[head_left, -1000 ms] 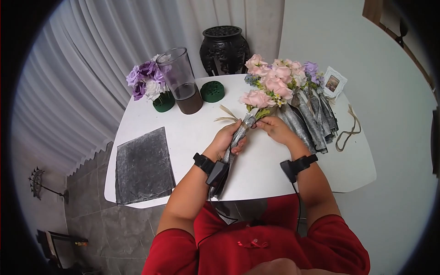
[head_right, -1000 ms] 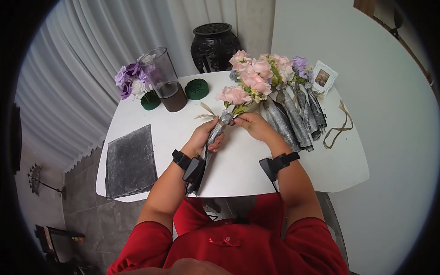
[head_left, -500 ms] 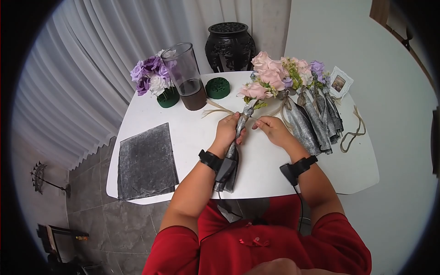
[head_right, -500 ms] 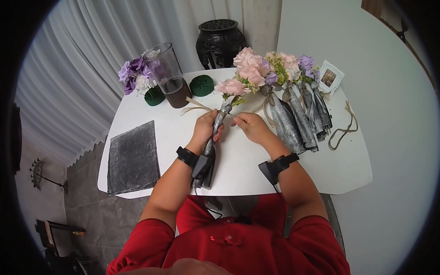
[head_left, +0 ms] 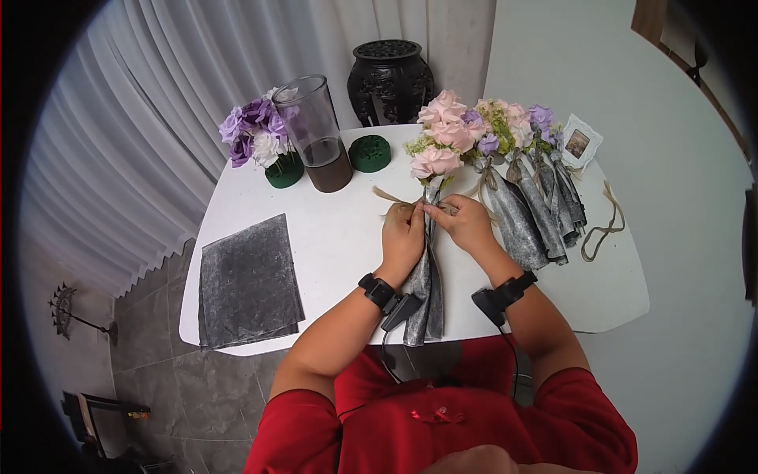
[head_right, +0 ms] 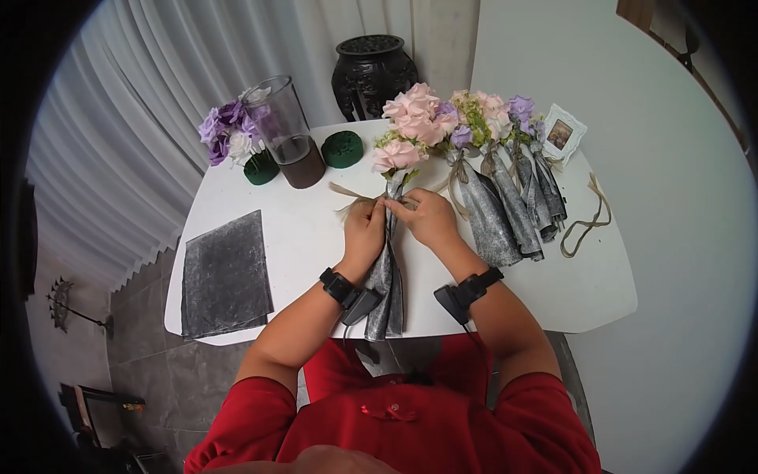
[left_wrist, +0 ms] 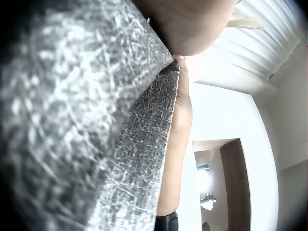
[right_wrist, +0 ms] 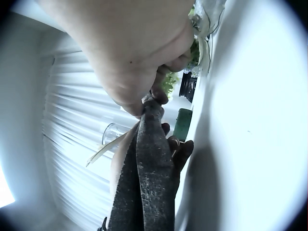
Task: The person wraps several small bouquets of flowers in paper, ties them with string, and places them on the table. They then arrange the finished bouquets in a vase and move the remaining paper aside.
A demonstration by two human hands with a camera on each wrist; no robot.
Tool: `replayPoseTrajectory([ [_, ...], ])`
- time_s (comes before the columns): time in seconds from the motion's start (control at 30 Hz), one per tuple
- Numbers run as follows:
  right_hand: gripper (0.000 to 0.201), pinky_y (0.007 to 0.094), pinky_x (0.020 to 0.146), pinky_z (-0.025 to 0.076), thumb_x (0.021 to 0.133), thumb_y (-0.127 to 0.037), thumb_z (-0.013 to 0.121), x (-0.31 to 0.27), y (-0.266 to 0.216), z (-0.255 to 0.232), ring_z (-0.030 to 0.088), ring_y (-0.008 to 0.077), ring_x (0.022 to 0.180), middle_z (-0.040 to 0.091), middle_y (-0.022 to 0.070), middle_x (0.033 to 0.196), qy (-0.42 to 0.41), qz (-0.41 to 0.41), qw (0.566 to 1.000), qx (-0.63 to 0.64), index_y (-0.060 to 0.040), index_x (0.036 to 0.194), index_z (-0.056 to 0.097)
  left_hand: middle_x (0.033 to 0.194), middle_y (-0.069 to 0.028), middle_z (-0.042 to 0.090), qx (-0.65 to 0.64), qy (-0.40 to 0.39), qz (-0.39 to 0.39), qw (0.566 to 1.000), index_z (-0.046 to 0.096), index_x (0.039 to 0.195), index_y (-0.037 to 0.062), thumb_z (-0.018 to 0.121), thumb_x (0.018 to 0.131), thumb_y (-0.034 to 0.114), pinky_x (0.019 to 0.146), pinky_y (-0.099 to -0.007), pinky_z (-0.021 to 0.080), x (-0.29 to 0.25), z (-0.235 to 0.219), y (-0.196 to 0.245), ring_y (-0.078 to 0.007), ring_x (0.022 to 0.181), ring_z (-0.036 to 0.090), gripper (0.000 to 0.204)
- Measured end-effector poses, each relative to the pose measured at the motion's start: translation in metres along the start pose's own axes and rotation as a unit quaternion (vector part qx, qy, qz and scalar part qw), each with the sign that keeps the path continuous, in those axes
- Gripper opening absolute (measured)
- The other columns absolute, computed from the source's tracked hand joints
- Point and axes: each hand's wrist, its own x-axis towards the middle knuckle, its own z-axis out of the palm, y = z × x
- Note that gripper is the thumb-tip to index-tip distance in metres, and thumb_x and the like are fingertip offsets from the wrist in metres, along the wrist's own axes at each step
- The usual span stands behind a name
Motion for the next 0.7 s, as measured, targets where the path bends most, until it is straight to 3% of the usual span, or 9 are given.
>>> replayPoseTrajectory([
  [0.03,0.043,0.0365,0.059,0.048,0.076,-0.045,0.07,0.0,-0.001,-0.001,0.062,0.0306,0.063,0.063,0.0158,0.067,-0.001,0.0,1.0,0.0,-0.0029,0.08,0.067,0.083,-0.0182,0.059,0.005,-0.004,-0.005,1.0,0.067,0.094,-0.0041,0.056,0.088,0.014,0.064,-0.0341,0.045,-0.002,-0.004,0.005,-0.0271,0.075,0.058,0.022],
  [0.2,0.041,0.0365,0.061,0.049,0.075,-0.045,0.069,0.003,-0.002,-0.014,0.062,0.0316,0.065,0.064,0.0157,0.068,-0.025,0.022,0.999,-0.027,-0.0044,0.082,0.067,0.082,-0.0139,0.06,-0.08,-0.048,-0.048,0.994,0.068,0.1,-0.0008,0.059,0.085,0.007,0.067,-0.0311,0.049,-0.001,-0.012,0.009,-0.0228,0.072,0.058,0.019],
  [0.27,0.039,0.0377,0.065,0.049,0.075,-0.044,0.07,0.003,0.004,-0.017,0.064,0.0315,0.071,0.065,0.0157,0.073,-0.042,0.033,0.998,-0.042,-0.0054,0.084,0.068,0.082,-0.0071,0.057,-0.143,-0.054,-0.082,0.985,0.068,0.1,-0.0017,0.061,0.089,0.011,0.056,-0.0233,0.048,0.003,-0.015,0.017,-0.011,0.062,0.055,0.018],
  [0.37,0.038,0.0383,0.07,0.05,0.075,-0.042,0.069,-0.001,0.01,-0.016,0.064,0.0319,0.077,0.066,0.0165,0.08,-0.049,0.009,0.996,-0.07,-0.0052,0.085,0.068,0.087,-0.0058,0.058,-0.203,-0.077,-0.071,0.973,0.067,0.1,-0.0029,0.059,0.089,0.009,0.055,-0.0216,0.048,0.001,-0.006,-0.011,-0.0101,0.064,0.056,0.018],
  [0.47,0.035,0.0392,0.071,0.05,0.075,-0.039,0.069,-0.004,0.0,-0.019,0.064,0.0321,0.079,0.066,0.0166,0.083,-0.136,-0.02,0.985,-0.101,-0.0055,0.085,0.068,0.09,-0.0058,0.061,-0.218,-0.132,-0.062,0.965,0.065,0.1,-0.0038,0.058,0.09,0.009,0.051,-0.0218,0.047,0.0,-0.006,-0.009,-0.0095,0.062,0.055,0.017],
  [0.53,0.033,0.0407,0.072,0.049,0.074,-0.038,0.07,-0.003,0.009,-0.011,0.063,0.0321,0.079,0.066,0.0155,0.081,-0.137,-0.119,0.97,-0.162,-0.0064,0.085,0.069,0.089,-0.0061,0.062,-0.23,-0.163,-0.076,0.956,0.064,0.099,-0.0038,0.058,0.091,0.009,0.05,-0.0219,0.046,0.001,-0.007,-0.008,-0.0092,0.06,0.054,0.016],
  [0.57,0.028,0.0426,0.073,0.048,0.076,-0.035,0.069,-0.005,0.014,-0.011,0.061,0.0313,0.08,0.065,0.0135,0.078,-0.103,-0.179,0.962,-0.18,-0.0074,0.082,0.069,0.085,-0.0061,0.063,-0.275,-0.181,-0.152,0.932,0.065,0.098,-0.003,0.059,0.09,0.009,0.047,-0.0215,0.044,0.002,-0.007,-0.01,-0.0086,0.055,0.053,0.016],
  [0.6,0.028,0.0426,0.073,0.048,0.076,-0.035,0.069,-0.006,0.013,-0.011,0.061,0.0313,0.08,0.065,0.0135,0.078,-0.104,-0.179,0.962,-0.179,-0.0074,0.082,0.069,0.081,-0.0061,0.065,-0.317,-0.195,-0.228,0.9,0.065,0.097,-0.0022,0.06,0.09,0.009,0.045,-0.0212,0.043,0.004,-0.009,-0.009,-0.0081,0.051,0.052,0.015],
  [0.7,0.026,0.0419,0.072,0.048,0.08,-0.031,0.066,-0.008,0.008,-0.011,0.06,0.0305,0.08,0.065,0.0121,0.076,-0.063,-0.257,0.945,-0.192,-0.0055,0.076,0.068,0.074,-0.0048,0.065,-0.334,-0.186,-0.274,0.882,0.064,0.095,-0.0027,0.06,0.09,0.01,0.044,-0.0209,0.042,0.011,-0.012,-0.004,-0.0068,0.046,0.049,0.014],
])
